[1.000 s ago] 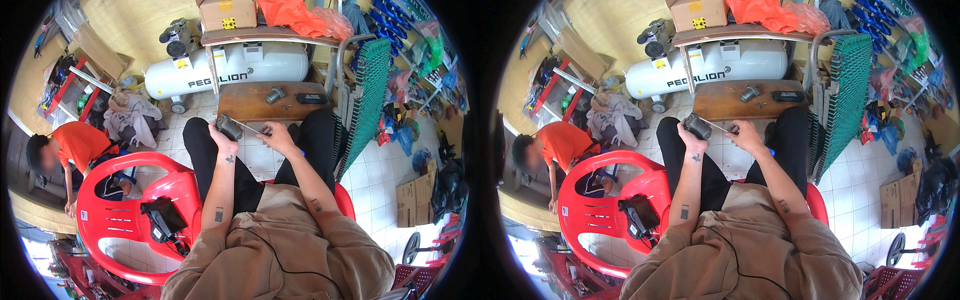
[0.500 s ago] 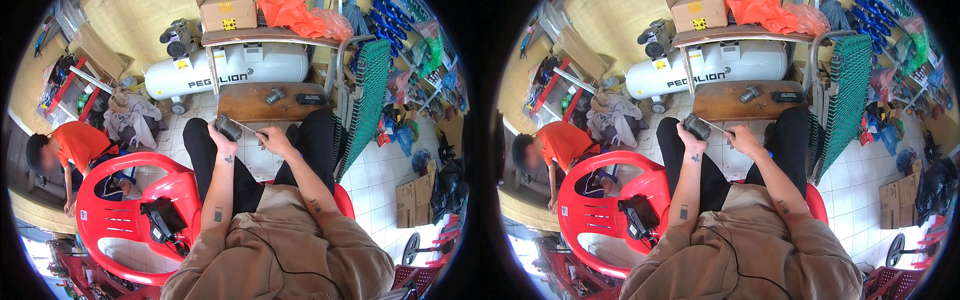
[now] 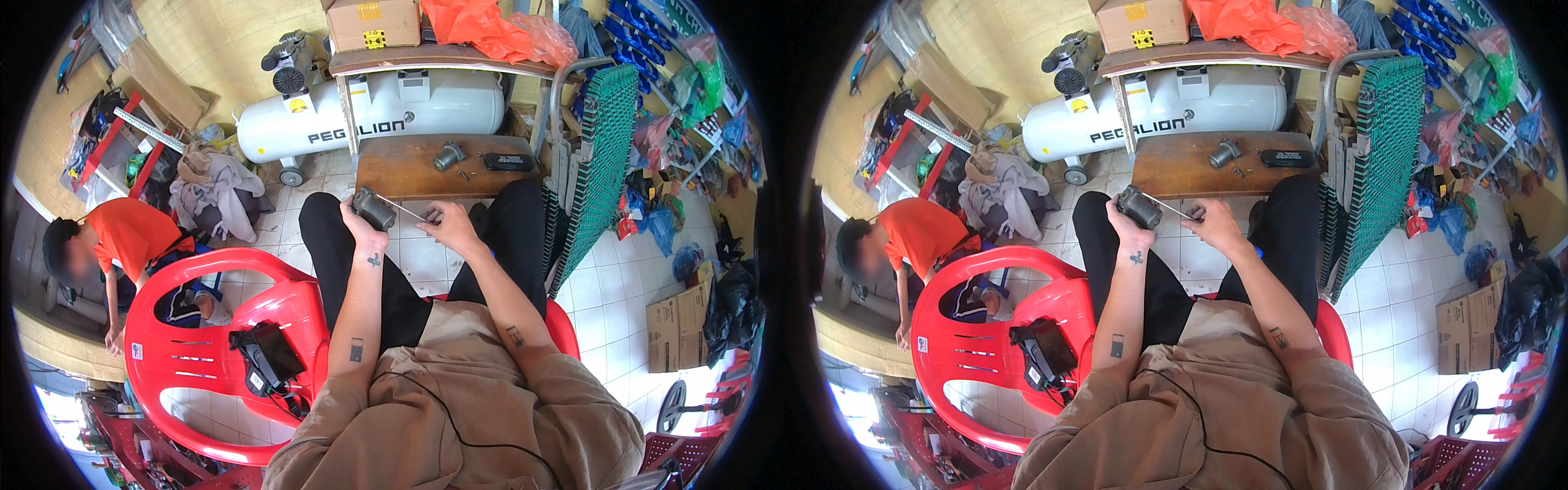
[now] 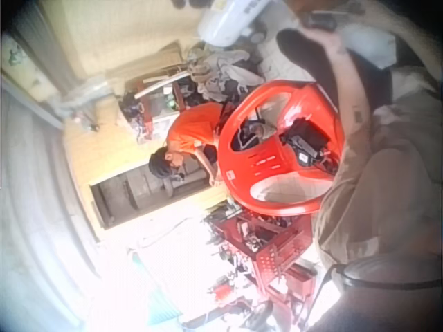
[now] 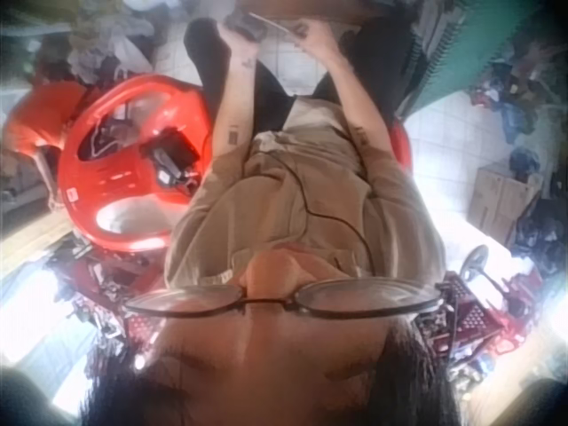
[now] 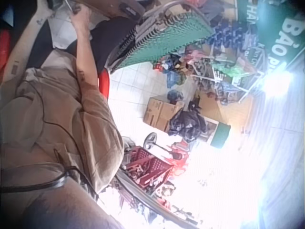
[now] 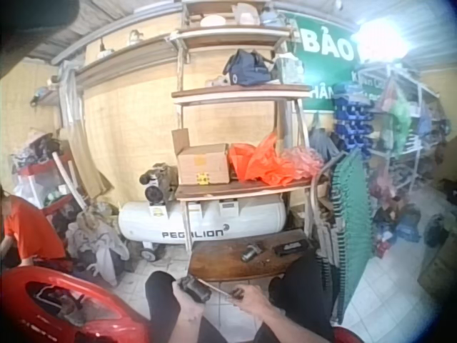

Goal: The person holds a metal engine component and uses a screwdriver to manipulate parts of it while sitting.

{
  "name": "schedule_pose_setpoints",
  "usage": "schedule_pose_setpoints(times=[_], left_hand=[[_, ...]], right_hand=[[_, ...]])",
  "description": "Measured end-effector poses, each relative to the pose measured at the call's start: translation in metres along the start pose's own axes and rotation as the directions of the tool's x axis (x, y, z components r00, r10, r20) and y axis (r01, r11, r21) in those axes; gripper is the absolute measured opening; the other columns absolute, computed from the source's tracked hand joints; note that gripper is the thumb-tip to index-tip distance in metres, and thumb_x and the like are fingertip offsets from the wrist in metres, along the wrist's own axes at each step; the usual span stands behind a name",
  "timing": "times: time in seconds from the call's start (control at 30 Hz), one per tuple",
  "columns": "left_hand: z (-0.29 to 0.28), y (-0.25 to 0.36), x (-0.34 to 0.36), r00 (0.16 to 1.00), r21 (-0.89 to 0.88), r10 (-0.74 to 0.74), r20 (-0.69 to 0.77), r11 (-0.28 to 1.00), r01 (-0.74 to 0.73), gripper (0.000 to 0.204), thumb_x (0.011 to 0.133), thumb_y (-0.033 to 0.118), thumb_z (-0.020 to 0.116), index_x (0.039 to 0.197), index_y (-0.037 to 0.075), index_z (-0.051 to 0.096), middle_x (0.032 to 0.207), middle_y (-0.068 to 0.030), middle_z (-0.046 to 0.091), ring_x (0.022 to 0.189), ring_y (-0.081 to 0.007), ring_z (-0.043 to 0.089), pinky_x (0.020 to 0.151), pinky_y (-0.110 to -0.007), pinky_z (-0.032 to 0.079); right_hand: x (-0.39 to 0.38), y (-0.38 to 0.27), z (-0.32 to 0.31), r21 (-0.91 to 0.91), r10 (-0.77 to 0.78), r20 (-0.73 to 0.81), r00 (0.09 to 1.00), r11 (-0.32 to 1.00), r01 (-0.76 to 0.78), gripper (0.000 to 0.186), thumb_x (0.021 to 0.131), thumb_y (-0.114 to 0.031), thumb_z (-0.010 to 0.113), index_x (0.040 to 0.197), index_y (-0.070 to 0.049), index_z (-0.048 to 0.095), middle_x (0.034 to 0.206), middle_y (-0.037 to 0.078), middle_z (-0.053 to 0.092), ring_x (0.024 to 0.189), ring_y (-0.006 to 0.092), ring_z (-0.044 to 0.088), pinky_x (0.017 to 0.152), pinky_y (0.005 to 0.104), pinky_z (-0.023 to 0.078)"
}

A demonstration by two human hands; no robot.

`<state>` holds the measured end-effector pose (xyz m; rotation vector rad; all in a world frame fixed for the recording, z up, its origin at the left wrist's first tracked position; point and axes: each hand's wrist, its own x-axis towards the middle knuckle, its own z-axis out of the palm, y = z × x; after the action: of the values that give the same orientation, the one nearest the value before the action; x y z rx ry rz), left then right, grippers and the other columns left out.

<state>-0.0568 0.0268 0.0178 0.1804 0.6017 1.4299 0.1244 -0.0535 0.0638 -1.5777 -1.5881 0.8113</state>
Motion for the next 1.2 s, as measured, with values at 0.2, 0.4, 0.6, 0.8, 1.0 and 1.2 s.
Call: schedule_pose_setpoints(times=[0.2,0.4,0.6,0.8,1.0,1.2], left_hand=[[0.003,0.0,-0.001,1.0,0.006,-0.008,0.001,1.0,0.008,0.038,0.091,0.047,0.048,0.096,0.013,0.063,0.087,-0.0034,0.066,0.078,-0.0229,0.062,0.072,-0.04,0.052],[0.001,0.001,0.0,1.0,0.008,-0.012,-0.001,1.0,0.012,0.038,0.091,0.047,0.048,0.096,0.012,0.063,0.087,-0.0034,0.065,0.08,-0.0229,0.062,0.075,-0.039,0.052],[0.002,0.0,-0.001,1.0,-0.001,-0.018,-0.016,1.0,0.018,0.038,0.091,0.047,0.048,0.096,0.012,0.063,0.088,-0.0039,0.065,0.077,-0.0235,0.062,0.071,-0.04,0.052],[0.003,0.0,-0.001,1.0,0.022,-0.011,-0.018,1.0,0.011,0.039,0.091,0.048,0.048,0.096,0.013,0.063,0.088,-0.0043,0.066,0.076,-0.0239,0.062,0.068,-0.041,0.053],[0.002,-0.001,-0.001,1.0,0.006,-0.01,-0.016,1.0,0.01,0.038,0.091,0.048,0.048,0.096,0.013,0.063,0.088,-0.0043,0.065,0.079,-0.023,0.062,0.072,-0.04,0.052],[0.0,-0.001,0.001,1.0,0.006,-0.019,-0.016,1.0,0.019,0.039,0.091,0.048,0.048,0.096,0.012,0.063,0.089,-0.0042,0.065,0.081,-0.0229,0.062,0.073,-0.039,0.052]], right_hand=[[0.002,0.007,0.002,-0.039,-0.045,0.033,0.998,0.998,0.047,0.021,0.09,-0.019,0.071,0.096,0.002,0.072,0.079,0.014,0.073,0.065,0.0221,0.07,0.068,0.0349,0.054],[0.003,0.008,0.006,-0.07,-0.031,0.082,0.996,0.997,0.037,0.025,0.097,-0.022,0.061,0.099,0.0,0.073,0.079,0.013,0.073,0.065,0.0221,0.071,0.069,0.0365,0.054],[0.002,0.006,0.005,-0.092,-0.063,0.01,0.998,0.994,0.064,0.024,0.089,-0.021,0.071,0.101,0.0,0.073,0.082,0.014,0.073,0.073,0.0251,0.072,0.074,0.0369,0.055],[0.004,0.013,0.006,-0.042,-0.088,-0.066,0.994,0.995,0.086,0.025,0.079,-0.015,0.081,0.098,0.0,0.074,0.086,0.016,0.074,0.077,0.0265,0.072,0.077,0.0372,0.055],[0.003,0.009,0.005,-0.064,-0.04,0.014,0.999,0.997,0.041,0.021,0.089,-0.019,0.072,0.095,0.001,0.074,0.084,0.015,0.074,0.071,0.0239,0.072,0.072,0.0357,0.055],[0.005,0.016,0.009,-0.092,-0.049,0.074,0.996,0.994,0.056,0.025,0.097,-0.021,0.06,0.103,0.0,0.071,0.079,0.013,0.073,0.066,0.0228,0.072,0.07,0.0377,0.054]])
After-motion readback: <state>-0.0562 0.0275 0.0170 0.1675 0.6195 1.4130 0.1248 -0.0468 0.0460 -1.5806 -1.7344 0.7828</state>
